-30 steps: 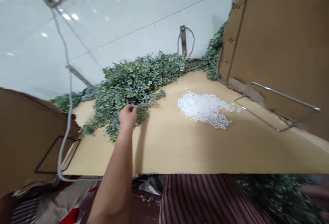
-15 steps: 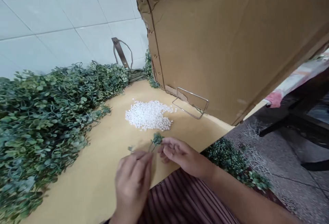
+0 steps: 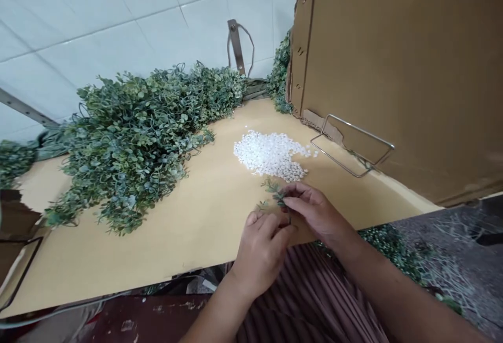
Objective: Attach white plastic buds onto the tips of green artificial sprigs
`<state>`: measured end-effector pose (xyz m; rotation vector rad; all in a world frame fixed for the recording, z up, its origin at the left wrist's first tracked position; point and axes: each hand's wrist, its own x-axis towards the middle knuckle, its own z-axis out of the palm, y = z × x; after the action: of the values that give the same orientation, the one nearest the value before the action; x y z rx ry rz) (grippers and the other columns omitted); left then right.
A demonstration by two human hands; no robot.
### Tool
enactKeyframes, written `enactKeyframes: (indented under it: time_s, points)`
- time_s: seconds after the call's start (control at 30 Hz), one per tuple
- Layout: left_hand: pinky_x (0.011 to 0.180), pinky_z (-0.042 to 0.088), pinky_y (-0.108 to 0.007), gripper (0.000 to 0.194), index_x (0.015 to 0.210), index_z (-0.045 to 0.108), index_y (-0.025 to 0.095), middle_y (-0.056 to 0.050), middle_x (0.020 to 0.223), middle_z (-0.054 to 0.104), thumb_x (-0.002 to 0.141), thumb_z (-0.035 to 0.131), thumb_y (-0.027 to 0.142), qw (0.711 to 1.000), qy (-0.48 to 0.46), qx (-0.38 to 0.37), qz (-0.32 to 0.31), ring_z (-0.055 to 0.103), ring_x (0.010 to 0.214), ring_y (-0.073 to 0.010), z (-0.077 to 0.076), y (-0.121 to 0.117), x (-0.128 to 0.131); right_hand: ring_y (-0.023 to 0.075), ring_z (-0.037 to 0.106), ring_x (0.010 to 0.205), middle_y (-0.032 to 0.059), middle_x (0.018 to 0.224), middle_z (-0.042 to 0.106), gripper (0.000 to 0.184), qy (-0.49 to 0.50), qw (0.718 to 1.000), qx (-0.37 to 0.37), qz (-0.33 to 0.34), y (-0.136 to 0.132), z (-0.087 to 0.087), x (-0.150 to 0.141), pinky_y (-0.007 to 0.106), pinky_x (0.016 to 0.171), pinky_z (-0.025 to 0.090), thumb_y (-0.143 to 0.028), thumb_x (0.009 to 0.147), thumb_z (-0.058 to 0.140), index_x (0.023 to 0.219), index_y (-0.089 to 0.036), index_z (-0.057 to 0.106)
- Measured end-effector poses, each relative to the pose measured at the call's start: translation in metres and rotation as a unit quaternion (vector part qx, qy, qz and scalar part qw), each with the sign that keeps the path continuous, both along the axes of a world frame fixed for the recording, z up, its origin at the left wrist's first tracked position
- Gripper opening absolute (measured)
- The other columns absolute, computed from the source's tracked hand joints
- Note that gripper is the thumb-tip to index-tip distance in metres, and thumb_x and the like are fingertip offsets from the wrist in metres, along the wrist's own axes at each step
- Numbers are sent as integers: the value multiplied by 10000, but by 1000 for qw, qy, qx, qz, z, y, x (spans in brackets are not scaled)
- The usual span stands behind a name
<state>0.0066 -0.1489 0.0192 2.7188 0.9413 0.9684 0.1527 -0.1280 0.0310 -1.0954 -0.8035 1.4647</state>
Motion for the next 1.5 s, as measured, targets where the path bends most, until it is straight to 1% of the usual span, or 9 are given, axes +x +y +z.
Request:
enactKeyframes:
  time_s: [0.1, 0.23, 0.43, 0.6, 0.83, 0.97, 1.17, 1.3, 1.5]
  points:
    - [705, 441, -321, 243, 996, 619, 167, -63, 866, 674, 834, 458, 83, 999, -26, -37, -5, 605, 775, -160, 1, 4, -1, 89, 489, 595, -49, 610, 552, 106, -19, 1000, 8, -15, 7, 0, 5, 227, 592, 409, -189, 560, 649, 630, -178, 570]
    - [718, 488, -306, 213, 974, 626, 175, -80, 867, 673, 846, 468, 112, 985, -134, -104, 23, 612, 808, -163, 3, 14, -6, 94, 469, 581, -46, 612, 527, 126, -54, 998, 16, 0, 15, 0, 14, 224, 558, 386, -207, 561, 639, 661, -186, 566]
    - [660, 505, -258, 148, 907, 654, 166, -69, 814, 638, 822, 534, 153, 932, -292, -197, 90, 601, 725, -129, 1, 35, -9, 97, 476, 567, -38, 637, 517, 145, -90, 995, 5, 47, 27, 4, 18, 217, 537, 408, -216, 573, 670, 695, -209, 593]
    - [603, 476, -251, 150, 880, 671, 155, -61, 766, 616, 813, 547, 204, 892, -341, -260, 144, 566, 665, -125, -4, 42, -8, 104, 480, 548, -28, 637, 518, 113, -123, 985, 26, 119, 41, 0, 19, 217, 505, 430, -240, 622, 686, 698, -218, 605]
    - [623, 454, -257, 225, 837, 678, 140, -65, 769, 605, 811, 545, 319, 811, -400, -388, 177, 563, 679, -136, -6, 35, -14, 72, 386, 481, -52, 550, 440, 281, -72, 990, -41, 115, 46, -6, 7, 180, 423, 360, -335, 590, 785, 619, -196, 542]
    - [634, 441, -267, 249, 841, 683, 125, -70, 757, 600, 802, 532, 319, 817, -386, -381, 197, 547, 675, -143, -6, 35, -12, 58, 355, 432, -57, 499, 428, 345, -8, 988, -90, 122, 36, -10, 0, 169, 371, 318, -380, 530, 823, 589, -186, 544]
    - [637, 429, -273, 225, 854, 691, 130, -60, 731, 595, 782, 535, 275, 845, -352, -339, 218, 529, 664, -146, -13, 35, -7, 111, 481, 493, -20, 557, 552, 344, 30, 996, -77, 45, 34, -12, 11, 235, 442, 465, -407, 463, 845, 615, -213, 606]
    - [658, 432, -268, 209, 855, 690, 131, -61, 765, 622, 762, 558, 263, 817, -386, -368, 220, 535, 669, -139, -15, 36, -9, 114, 508, 516, -22, 578, 574, 338, 71, 997, -42, 2, 37, -11, 13, 225, 442, 474, -446, 482, 820, 593, -206, 610]
    - [695, 433, -241, 182, 811, 685, 149, -23, 725, 656, 697, 654, 288, 759, -439, -420, 234, 540, 669, -120, -6, 34, -12, 85, 538, 566, -38, 572, 586, 231, 128, 992, 8, -16, 39, -9, 3, 178, 516, 472, -285, 483, 796, 579, -185, 612]
